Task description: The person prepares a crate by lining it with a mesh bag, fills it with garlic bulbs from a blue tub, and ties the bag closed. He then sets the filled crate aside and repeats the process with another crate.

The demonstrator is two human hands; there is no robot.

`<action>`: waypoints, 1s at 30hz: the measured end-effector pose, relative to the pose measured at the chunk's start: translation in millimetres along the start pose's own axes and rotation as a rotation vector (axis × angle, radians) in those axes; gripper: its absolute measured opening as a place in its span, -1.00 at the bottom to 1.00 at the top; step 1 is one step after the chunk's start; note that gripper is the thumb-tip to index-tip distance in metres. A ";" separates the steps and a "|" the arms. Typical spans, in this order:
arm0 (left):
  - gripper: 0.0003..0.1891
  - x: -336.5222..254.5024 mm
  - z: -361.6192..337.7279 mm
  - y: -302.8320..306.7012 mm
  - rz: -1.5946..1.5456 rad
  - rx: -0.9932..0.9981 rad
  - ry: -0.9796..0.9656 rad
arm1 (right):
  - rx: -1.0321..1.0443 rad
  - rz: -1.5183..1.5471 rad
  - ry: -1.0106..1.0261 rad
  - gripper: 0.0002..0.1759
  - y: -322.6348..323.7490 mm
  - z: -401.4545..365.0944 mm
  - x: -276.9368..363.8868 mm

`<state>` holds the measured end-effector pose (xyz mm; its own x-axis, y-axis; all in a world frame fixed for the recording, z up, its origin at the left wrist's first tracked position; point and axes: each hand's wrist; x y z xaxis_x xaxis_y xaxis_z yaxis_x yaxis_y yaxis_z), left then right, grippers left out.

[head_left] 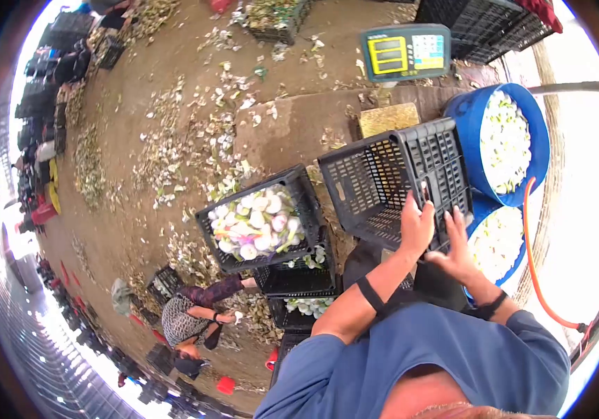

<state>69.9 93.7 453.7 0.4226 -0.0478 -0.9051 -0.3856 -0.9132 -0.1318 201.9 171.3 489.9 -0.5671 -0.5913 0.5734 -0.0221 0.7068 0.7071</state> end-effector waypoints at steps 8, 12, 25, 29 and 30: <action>-0.60 142.9 53.8 -82.9 0.291 -0.022 0.067 | 0.008 0.098 -0.248 0.28 -80.6 82.0 -148.2; -0.33 193.0 84.0 -117.3 0.508 0.216 -0.037 | -0.003 0.586 -0.108 0.08 -102.7 132.9 -265.0; -0.50 221.5 -79.6 31.3 0.708 0.054 0.644 | -0.064 0.881 -0.196 -0.21 -127.7 252.4 -423.8; -0.51 212.3 -82.4 43.9 0.734 0.120 0.642 | -0.087 0.360 -0.450 -0.20 -99.8 215.3 -395.3; -0.51 205.8 -76.6 42.7 0.776 0.165 0.667 | -0.193 0.370 -0.564 -0.21 -96.6 198.1 -386.5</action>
Point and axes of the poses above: each hand's wrist, its own z-axis towards the middle knuckle, its own y-axis out of the back of the hand, x = y × z, and after that the axes turned 2 degrees about -x, right-handed
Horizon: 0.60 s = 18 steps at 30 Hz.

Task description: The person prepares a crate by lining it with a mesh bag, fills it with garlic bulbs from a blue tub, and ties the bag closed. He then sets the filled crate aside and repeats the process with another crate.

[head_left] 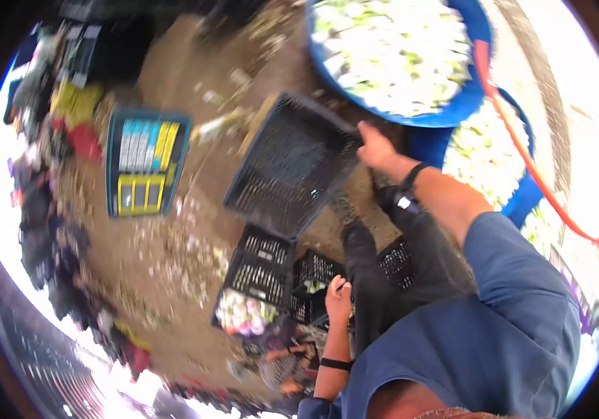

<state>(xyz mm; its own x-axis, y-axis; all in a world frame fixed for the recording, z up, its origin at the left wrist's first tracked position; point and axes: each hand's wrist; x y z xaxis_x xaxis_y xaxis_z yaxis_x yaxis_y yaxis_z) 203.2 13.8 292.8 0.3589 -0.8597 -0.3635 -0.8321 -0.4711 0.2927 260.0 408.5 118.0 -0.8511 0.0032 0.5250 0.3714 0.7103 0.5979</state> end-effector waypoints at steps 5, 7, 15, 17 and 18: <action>-0.56 -74.1 20.7 5.0 -0.060 0.223 -0.107 | -0.078 0.234 0.156 -0.78 46.8 -134.3 -57.1; -0.55 -109.7 28.2 5.3 0.018 0.302 -0.173 | -0.015 0.352 -0.050 -0.77 96.1 -219.1 -78.1; -0.58 -211.9 3.2 0.6 0.365 0.363 -0.269 | -0.520 0.629 -0.677 -0.82 167.4 -540.0 -205.6; -0.58 -213.1 1.3 3.3 0.346 0.431 -0.216 | -0.743 0.791 -0.752 -0.87 160.8 -596.6 -202.5; -0.58 -215.1 -9.9 4.7 0.350 0.430 -0.188 | -0.728 0.834 -0.700 -0.87 150.8 -620.2 -210.9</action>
Point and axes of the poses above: each hand's wrist, its own z-axis towards the middle knuckle, its own y-axis out of the back of the hand, x = y × z, and after that the axes turned 2 degrees about -x, right-handed
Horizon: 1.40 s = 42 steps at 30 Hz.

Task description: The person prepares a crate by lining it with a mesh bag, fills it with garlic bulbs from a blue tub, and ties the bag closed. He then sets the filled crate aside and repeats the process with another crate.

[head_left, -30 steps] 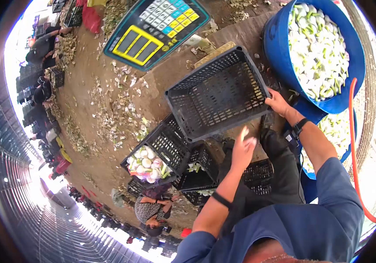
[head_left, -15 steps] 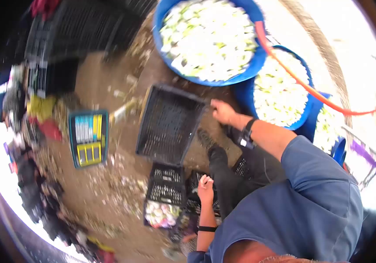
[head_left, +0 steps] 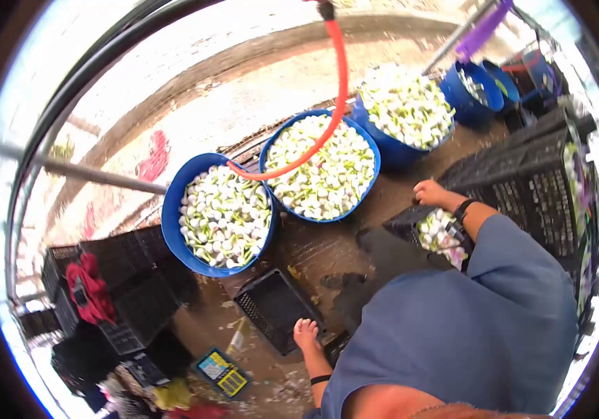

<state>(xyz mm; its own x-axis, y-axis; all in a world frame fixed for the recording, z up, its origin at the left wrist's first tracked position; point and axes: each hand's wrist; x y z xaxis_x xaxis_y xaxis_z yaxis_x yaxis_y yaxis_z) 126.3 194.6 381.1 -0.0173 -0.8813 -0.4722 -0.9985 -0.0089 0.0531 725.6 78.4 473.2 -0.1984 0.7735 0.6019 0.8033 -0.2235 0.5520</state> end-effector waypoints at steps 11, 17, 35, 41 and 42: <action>-0.62 -49.2 -45.9 -131.8 0.215 0.131 0.094 | -0.061 0.516 -0.449 -0.87 54.6 3.3 -197.9; -0.61 -174.5 -79.5 -289.7 0.472 0.155 -0.283 | -0.127 0.575 -0.521 -0.89 87.3 41.3 -191.0; -0.56 -405.6 -331.6 -739.5 0.879 0.610 -2.228 | -0.910 0.872 -0.122 -0.85 353.9 149.9 -177.7; -0.09 -440.3 -343.6 -944.3 1.226 0.080 -2.502 | -1.114 1.105 0.016 -0.90 533.6 273.2 -238.5; -0.09 -445.8 -336.0 -969.4 1.239 0.080 -2.494 | -1.158 1.078 0.059 -0.89 565.3 291.0 -243.4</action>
Point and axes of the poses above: each hand's wrist, its own z-axis towards the middle knuckle, its own y-axis out of the back of the hand, x = y × z, and after that the axes turned 2 degrees about -x, right-handed
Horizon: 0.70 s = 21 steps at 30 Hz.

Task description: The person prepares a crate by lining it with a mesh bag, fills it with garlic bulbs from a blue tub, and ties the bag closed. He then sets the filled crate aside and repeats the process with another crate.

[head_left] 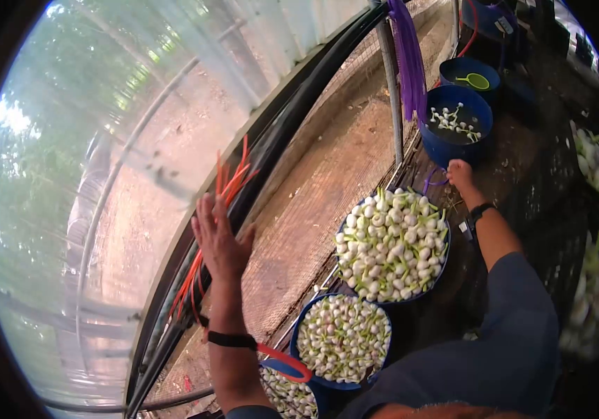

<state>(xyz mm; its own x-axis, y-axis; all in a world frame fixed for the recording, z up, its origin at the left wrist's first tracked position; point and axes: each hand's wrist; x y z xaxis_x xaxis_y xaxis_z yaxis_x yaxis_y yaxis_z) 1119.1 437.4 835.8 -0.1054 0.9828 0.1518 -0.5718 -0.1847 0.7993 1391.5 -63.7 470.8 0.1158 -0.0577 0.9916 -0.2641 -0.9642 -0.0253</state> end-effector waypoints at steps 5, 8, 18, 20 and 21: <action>0.01 11.5 32.5 -58.8 0.111 0.098 0.017 | -0.013 -0.071 0.151 -0.88 -43.6 135.0 61.4; 0.05 9.7 36.1 -68.0 0.141 0.083 0.004 | -0.032 0.040 0.210 -0.80 -69.6 203.1 90.9; -0.02 17.7 41.1 -81.8 0.205 0.104 0.029 | -0.113 0.113 0.300 -0.36 -132.9 335.5 191.9; -0.02 18.7 42.2 -85.1 0.225 0.095 0.023 | -0.075 0.165 0.289 -0.44 -140.2 346.4 203.2; -0.02 19.4 41.9 -85.2 0.237 0.093 0.003 | -0.056 0.048 0.280 -0.53 -138.4 349.3 205.1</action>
<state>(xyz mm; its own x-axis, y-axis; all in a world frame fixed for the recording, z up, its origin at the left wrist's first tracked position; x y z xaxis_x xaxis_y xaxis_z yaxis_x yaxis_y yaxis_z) 1199.9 472.1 795.0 -0.2300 0.9120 0.3397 -0.4539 -0.4093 0.7915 1786.2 -32.5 633.4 -0.1646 -0.0215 0.9861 -0.3163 -0.9458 -0.0735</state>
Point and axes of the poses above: each hand's wrist, its own z-axis towards the middle knuckle, its own y-axis out of the back of the hand, x = y × z, and after that the axes turned 2 degrees about -x, right-handed
